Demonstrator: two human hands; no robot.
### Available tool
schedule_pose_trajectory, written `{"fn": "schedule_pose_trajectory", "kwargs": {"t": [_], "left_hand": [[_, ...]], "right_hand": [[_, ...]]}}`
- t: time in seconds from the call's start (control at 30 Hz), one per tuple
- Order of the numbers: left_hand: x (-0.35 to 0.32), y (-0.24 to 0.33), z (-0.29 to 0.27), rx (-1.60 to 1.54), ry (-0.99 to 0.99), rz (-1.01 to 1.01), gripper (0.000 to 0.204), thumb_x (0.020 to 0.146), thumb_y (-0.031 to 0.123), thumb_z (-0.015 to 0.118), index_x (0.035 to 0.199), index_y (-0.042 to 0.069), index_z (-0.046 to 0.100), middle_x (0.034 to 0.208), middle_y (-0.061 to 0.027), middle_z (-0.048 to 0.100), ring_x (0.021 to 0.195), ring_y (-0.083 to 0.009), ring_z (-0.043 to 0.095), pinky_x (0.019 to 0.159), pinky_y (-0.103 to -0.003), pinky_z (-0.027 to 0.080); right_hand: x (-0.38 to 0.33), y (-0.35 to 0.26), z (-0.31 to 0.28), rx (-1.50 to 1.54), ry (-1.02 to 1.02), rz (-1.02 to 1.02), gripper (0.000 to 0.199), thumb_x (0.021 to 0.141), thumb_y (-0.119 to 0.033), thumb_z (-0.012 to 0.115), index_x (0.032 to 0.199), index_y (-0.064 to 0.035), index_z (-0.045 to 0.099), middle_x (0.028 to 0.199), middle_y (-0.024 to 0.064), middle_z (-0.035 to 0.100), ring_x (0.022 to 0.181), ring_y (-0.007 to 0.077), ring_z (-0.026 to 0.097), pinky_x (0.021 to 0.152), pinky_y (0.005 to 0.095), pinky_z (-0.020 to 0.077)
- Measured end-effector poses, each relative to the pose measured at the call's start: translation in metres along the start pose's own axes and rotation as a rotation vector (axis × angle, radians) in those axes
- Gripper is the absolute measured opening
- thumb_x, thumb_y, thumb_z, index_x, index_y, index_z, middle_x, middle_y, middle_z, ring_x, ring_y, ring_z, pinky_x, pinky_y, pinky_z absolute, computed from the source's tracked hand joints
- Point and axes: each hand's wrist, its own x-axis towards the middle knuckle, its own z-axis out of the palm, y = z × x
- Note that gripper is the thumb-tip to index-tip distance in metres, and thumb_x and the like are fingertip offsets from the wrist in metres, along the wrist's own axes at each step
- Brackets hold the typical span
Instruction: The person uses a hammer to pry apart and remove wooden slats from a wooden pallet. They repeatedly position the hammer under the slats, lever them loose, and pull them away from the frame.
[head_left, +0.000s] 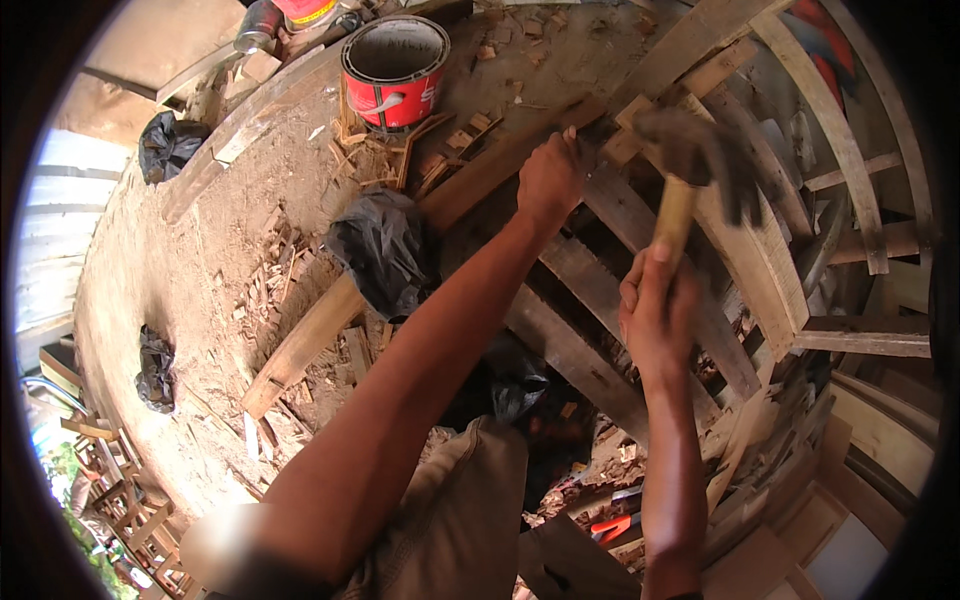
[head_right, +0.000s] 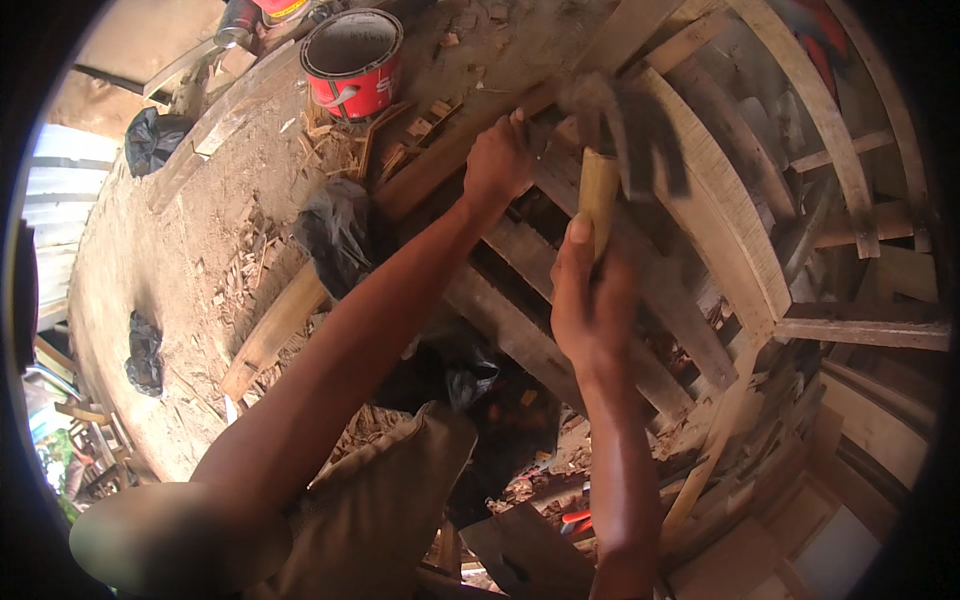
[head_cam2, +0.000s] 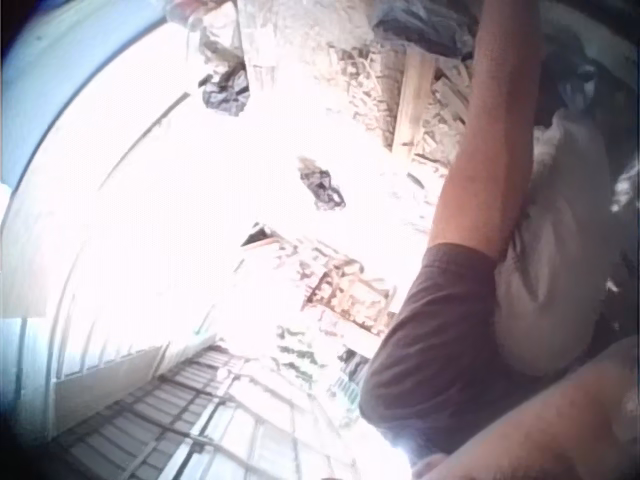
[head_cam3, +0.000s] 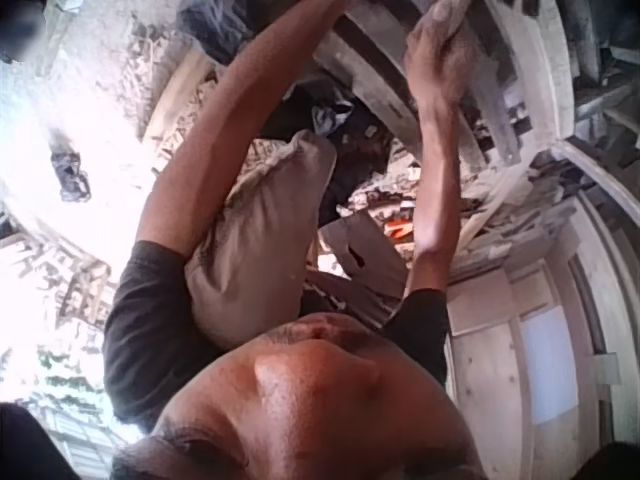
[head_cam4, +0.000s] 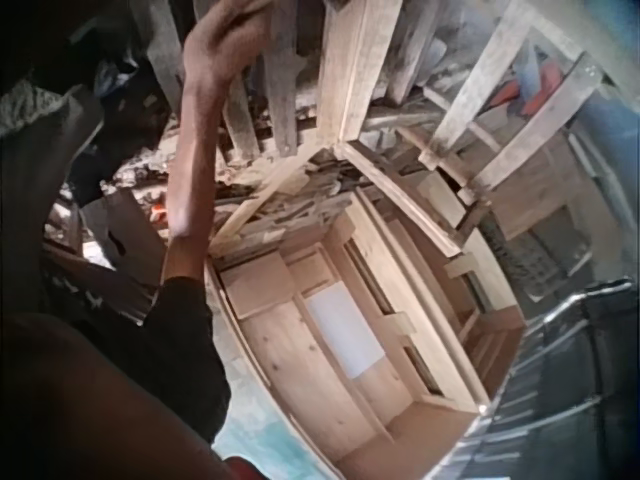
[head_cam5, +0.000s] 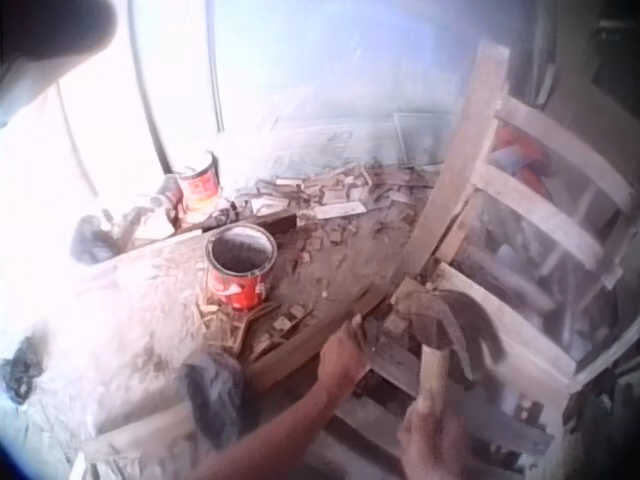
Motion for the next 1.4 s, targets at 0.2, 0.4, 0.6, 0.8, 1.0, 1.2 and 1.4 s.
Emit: {"fn": "schedule_pose_trajectory", "kwargs": {"t": [0.2,0.4,0.6,0.8,1.0,1.2,1.4], "left_hand": [[0.004,-0.004,0.006,-0.026,-0.018,0.038,0.056,0.109,0.04,0.029,0.097,-0.003,0.063,0.1,-0.031,0.067,0.098,-0.0505,0.062,0.086,-0.056,0.048],[0.012,-0.013,0.011,-0.055,0.01,0.086,0.055,0.109,0.037,0.031,0.093,-0.004,0.064,0.095,-0.0321,0.067,0.097,-0.0518,0.061,0.087,-0.057,0.048],[0.007,-0.011,0.004,-0.12,-0.003,0.072,0.054,0.109,0.034,0.032,0.092,-0.005,0.065,0.092,-0.0335,0.066,0.093,-0.0537,0.06,0.082,-0.057,0.048],[0.01,-0.013,0.003,-0.182,-0.007,0.055,0.058,0.109,0.036,0.032,0.089,-0.009,0.063,0.089,-0.0348,0.063,0.093,-0.0543,0.059,0.08,-0.058,0.047],[0.008,-0.017,-0.009,-0.245,0.017,0.085,0.062,0.109,0.038,0.032,0.083,-0.009,0.06,0.08,-0.0349,0.061,0.088,-0.055,0.059,0.076,-0.056,0.046],[0.005,-0.004,-0.007,-0.318,-0.061,-0.02,0.069,0.109,0.044,0.03,0.076,-0.01,0.059,0.072,-0.0339,0.058,0.08,-0.0543,0.059,0.073,-0.056,0.045],[0.004,-0.021,-0.013,-0.263,0.046,0.022,0.073,0.108,0.046,0.027,0.077,-0.011,0.059,0.071,-0.0344,0.058,0.077,-0.0543,0.06,0.072,-0.056,0.045]], "right_hand": [[0.017,0.026,0.002,-0.298,0.046,-0.098,0.053,0.103,-0.045,0.053,0.092,0.0055,0.065,0.07,0.0203,0.061,0.065,0.0378,0.061,0.065,0.0455,0.0474],[0.001,0.011,0.008,-0.158,0.084,-0.222,0.065,0.103,-0.054,0.046,0.086,0.0068,0.061,0.066,0.0203,0.058,0.064,0.0347,0.061,0.063,0.0448,0.0466],[0.014,0.013,0.004,-0.114,0.061,-0.065,0.055,0.103,-0.05,0.05,0.079,-0.0004,0.056,0.061,0.0088,0.054,0.057,0.0211,0.056,0.056,0.0387,0.0419],[0.023,0.047,0.02,-0.269,0.167,-0.3,0.063,0.103,-0.059,0.046,0.061,-0.0113,0.039,0.051,-0.0034,0.039,0.045,0.0061,0.041,0.042,0.0258,0.0294],[0.007,-0.014,0.002,0.102,0.073,-0.048,0.061,0.102,-0.063,0.042,0.071,-0.0105,0.044,0.056,-0.0042,0.037,0.045,0.0062,0.04,0.044,0.0222,0.0321],[0.029,0.053,0.017,-0.315,0.209,-0.341,0.058,0.103,-0.059,0.045,0.071,-0.0107,0.046,0.056,-0.0039,0.039,0.052,0.0064,0.045,0.049,0.0235,0.0335],[-0.005,0.001,0.008,0.221,0.038,-0.067,0.06,0.1,-0.065,0.046,0.08,-0.009,0.048,0.058,-0.0029,0.042,0.049,0.0086,0.043,0.042,0.0232,0.0318]]}}
